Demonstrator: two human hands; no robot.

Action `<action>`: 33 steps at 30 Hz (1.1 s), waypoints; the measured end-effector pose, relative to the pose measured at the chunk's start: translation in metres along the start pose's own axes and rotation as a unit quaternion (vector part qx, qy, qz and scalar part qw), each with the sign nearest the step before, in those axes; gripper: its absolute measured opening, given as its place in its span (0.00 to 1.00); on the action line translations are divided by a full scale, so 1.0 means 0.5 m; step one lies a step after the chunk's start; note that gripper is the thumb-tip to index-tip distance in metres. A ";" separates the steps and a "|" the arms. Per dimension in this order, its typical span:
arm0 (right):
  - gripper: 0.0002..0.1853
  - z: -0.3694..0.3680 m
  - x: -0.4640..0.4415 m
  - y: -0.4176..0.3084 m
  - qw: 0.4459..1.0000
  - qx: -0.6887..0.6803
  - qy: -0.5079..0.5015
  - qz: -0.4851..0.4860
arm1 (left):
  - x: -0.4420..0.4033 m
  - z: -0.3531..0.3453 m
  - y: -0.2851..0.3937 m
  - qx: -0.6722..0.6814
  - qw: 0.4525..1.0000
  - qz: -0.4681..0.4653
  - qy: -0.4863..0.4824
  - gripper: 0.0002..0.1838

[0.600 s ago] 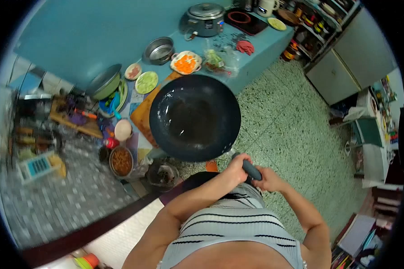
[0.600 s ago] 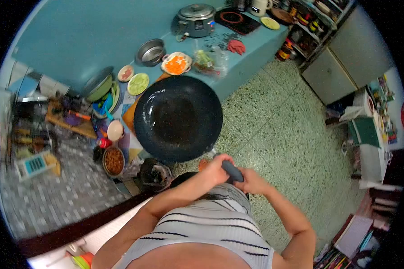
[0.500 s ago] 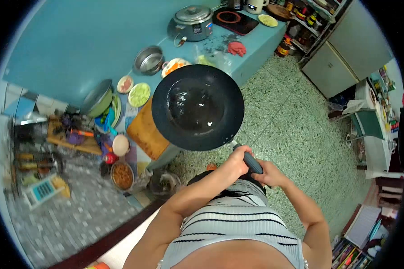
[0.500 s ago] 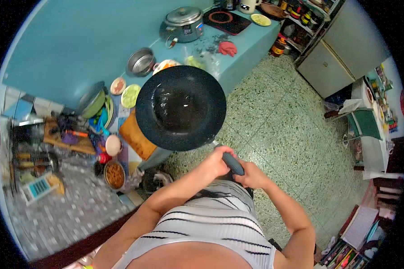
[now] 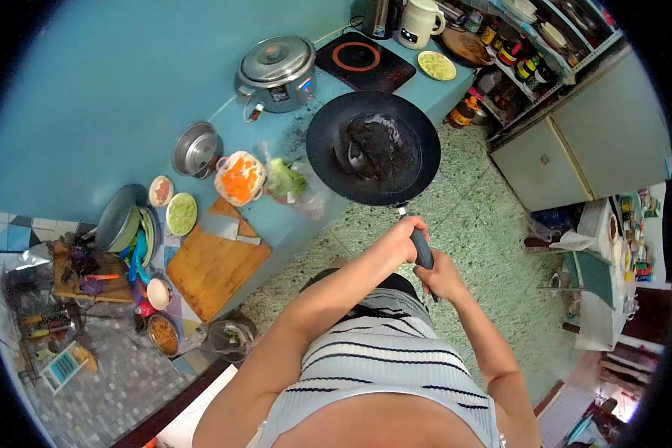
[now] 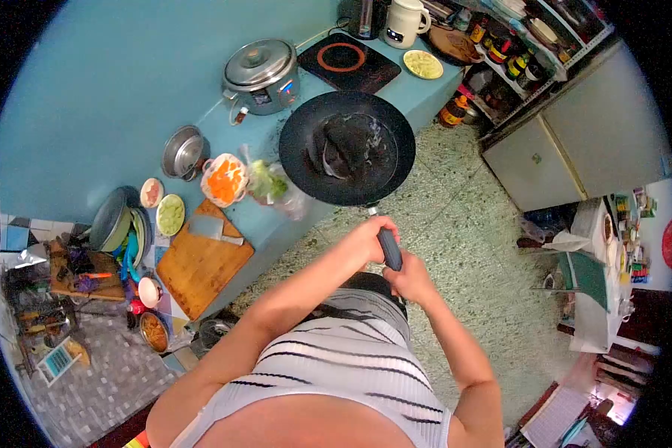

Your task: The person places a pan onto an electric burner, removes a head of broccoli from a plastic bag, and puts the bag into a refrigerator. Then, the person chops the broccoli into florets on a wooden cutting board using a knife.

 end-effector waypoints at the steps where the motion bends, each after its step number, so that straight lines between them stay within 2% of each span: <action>1: 0.11 0.026 -0.020 -0.001 1.000 0.002 -0.003 -0.005 | -0.015 -0.032 0.014 -0.015 1.000 -0.001 -0.019 0.05; 2: 0.11 0.052 -0.042 0.000 1.000 -0.003 0.004 -0.006 | -0.034 -0.064 0.026 -0.002 1.000 0.005 0.013 0.06; 7: 0.12 0.151 -0.195 0.017 0.999 -0.027 0.017 -0.005 | -0.132 -0.167 0.132 -0.016 1.000 -0.004 0.004 0.06; 13: 0.14 0.224 -0.426 -0.035 1.000 0.001 -0.002 -0.006 | -0.250 -0.242 0.338 -0.002 0.999 -0.050 0.004 0.05; 14: 0.15 0.232 -0.475 -0.023 0.999 0.032 0.001 0.007 | -0.272 -0.247 0.374 0.017 0.996 -0.086 -0.012 0.06; 15: 0.11 0.236 -0.523 -0.024 0.999 -0.003 0.007 0.044 | -0.295 -0.256 0.416 0.036 0.991 -0.123 -0.028 0.06; 17: 0.12 0.243 -0.625 -0.007 0.993 0.076 0.020 0.089 | -0.340 -0.256 0.501 -0.006 0.995 -0.087 -0.045 0.06; 19: 0.12 0.252 -0.698 -0.033 0.993 0.071 0.013 0.096 | -0.363 -0.268 0.570 -0.006 0.992 -0.125 -0.016 0.05; 21: 0.13 0.265 -0.770 -0.072 0.992 0.065 0.009 0.110 | -0.384 -0.288 0.645 0.002 0.992 -0.122 0.013 0.05; 22: 0.13 0.268 -0.800 -0.090 0.995 0.062 0.001 0.081 | -0.393 -0.292 0.675 0.010 0.992 -0.120 0.036 0.05; 23: 0.14 0.277 -0.827 -0.099 0.997 0.060 -0.008 0.052 | -0.406 -0.297 0.698 0.014 0.992 -0.121 0.039 0.05; 24: 0.14 0.266 -0.885 -0.049 0.989 0.096 0.012 0.114 | -0.405 -0.310 0.719 0.006 0.988 -0.144 0.053 0.04; 25: 0.14 0.271 -0.919 -0.056 0.989 0.095 0.006 0.117 | -0.407 -0.316 0.747 -0.001 0.983 -0.169 0.067 0.04; 26: 0.13 0.274 -0.948 -0.060 0.989 0.089 0.009 0.121 | -0.411 -0.321 0.771 0.003 0.989 -0.136 0.057 0.04; 28: 0.12 0.283 -0.981 -0.083 0.994 0.038 -0.011 0.106 | -0.413 -0.337 0.800 0.010 0.987 -0.144 0.070 0.05; 29: 0.12 0.289 -1.009 -0.086 0.993 0.039 -0.016 0.107 | -0.416 -0.347 0.821 0.005 0.985 -0.153 0.078 0.05; 30: 0.12 0.291 -1.027 -0.075 0.991 0.063 -0.011 0.120 | -0.430 -0.344 0.829 -0.008 0.985 -0.169 0.043 0.05; 33: 0.12 0.297 -1.060 -0.062 0.985 0.092 -0.013 0.146 | -0.460 -0.345 0.854 0.054 0.982 -0.168 0.059 0.05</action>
Point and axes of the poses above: each hand's wrist, its own x-axis away from the middle knuckle, its own z-axis out of the back of the hand, y = z × x, the point moved 1 cm from there along -x, towards the middle knuckle, and after that the axes turned 5 degrees about z, right-handed, at the moved point
